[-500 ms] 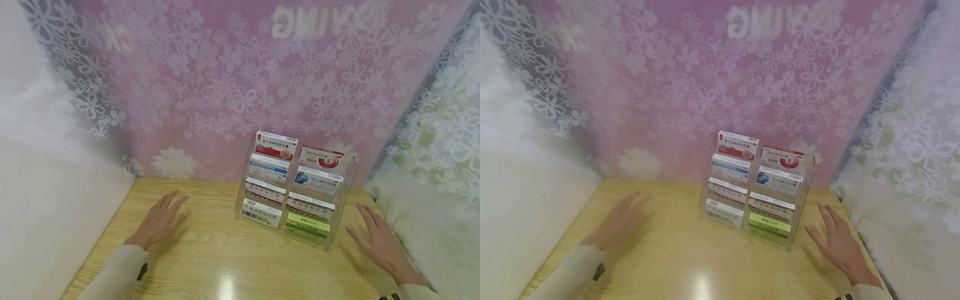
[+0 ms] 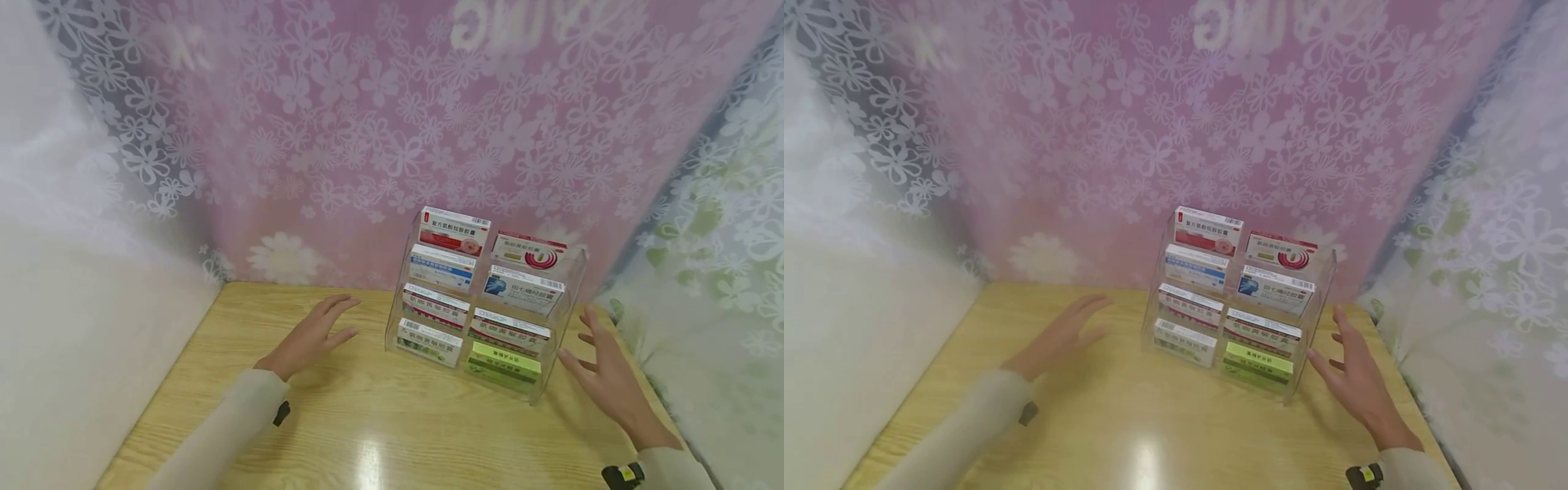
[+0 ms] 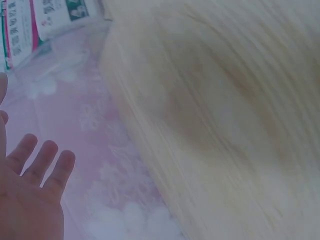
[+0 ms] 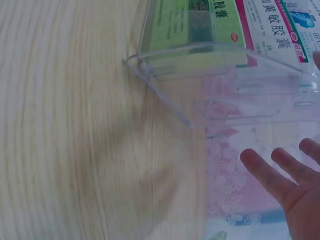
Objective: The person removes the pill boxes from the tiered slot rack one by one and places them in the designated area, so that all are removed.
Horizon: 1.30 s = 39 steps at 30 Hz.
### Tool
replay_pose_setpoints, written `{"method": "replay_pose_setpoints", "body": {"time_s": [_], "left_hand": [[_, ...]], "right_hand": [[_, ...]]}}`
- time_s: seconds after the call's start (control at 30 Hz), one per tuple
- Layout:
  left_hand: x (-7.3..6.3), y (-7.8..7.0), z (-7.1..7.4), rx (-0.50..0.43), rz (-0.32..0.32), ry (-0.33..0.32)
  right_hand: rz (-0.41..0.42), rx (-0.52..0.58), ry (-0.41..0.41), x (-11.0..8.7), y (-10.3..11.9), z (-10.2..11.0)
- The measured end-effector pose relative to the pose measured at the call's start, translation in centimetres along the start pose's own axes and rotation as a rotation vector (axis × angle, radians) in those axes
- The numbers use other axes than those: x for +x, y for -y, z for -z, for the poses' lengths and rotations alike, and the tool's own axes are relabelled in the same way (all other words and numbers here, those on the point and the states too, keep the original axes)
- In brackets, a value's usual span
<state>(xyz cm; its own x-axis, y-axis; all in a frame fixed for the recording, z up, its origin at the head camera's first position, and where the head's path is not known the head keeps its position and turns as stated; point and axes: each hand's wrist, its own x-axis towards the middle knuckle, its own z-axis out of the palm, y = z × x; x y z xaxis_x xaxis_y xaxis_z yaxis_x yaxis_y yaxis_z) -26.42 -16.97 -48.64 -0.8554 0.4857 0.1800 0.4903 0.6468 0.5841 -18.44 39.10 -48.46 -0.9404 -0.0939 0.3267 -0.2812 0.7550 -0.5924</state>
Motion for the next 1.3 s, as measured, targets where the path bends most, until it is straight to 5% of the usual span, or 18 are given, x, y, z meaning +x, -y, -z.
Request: {"method": "replay_pose_setpoints", "body": {"time_s": [0.33,0.8,1.1,1.3], "left_hand": [[4.1,-3.8,-2.4,-0.039,-0.08,0.031],[6.8,-5.9,-4.6,-0.004,-0.182,0.031],[7.3,-7.7,-6.3,0.276,-0.131,0.082],[7.2,-8.3,-7.1,0.344,-0.142,0.05]], "right_hand": [[0.041,0.041,-0.017,0.7,0.5,-1.1],[0.033,0.165,0.015,0.3,0.4,-2.0],[0.032,0.151,-0.001,0.4,0.2,-2.0],[0.019,0.176,0.0,0.3,0.4,-2.2]]}}
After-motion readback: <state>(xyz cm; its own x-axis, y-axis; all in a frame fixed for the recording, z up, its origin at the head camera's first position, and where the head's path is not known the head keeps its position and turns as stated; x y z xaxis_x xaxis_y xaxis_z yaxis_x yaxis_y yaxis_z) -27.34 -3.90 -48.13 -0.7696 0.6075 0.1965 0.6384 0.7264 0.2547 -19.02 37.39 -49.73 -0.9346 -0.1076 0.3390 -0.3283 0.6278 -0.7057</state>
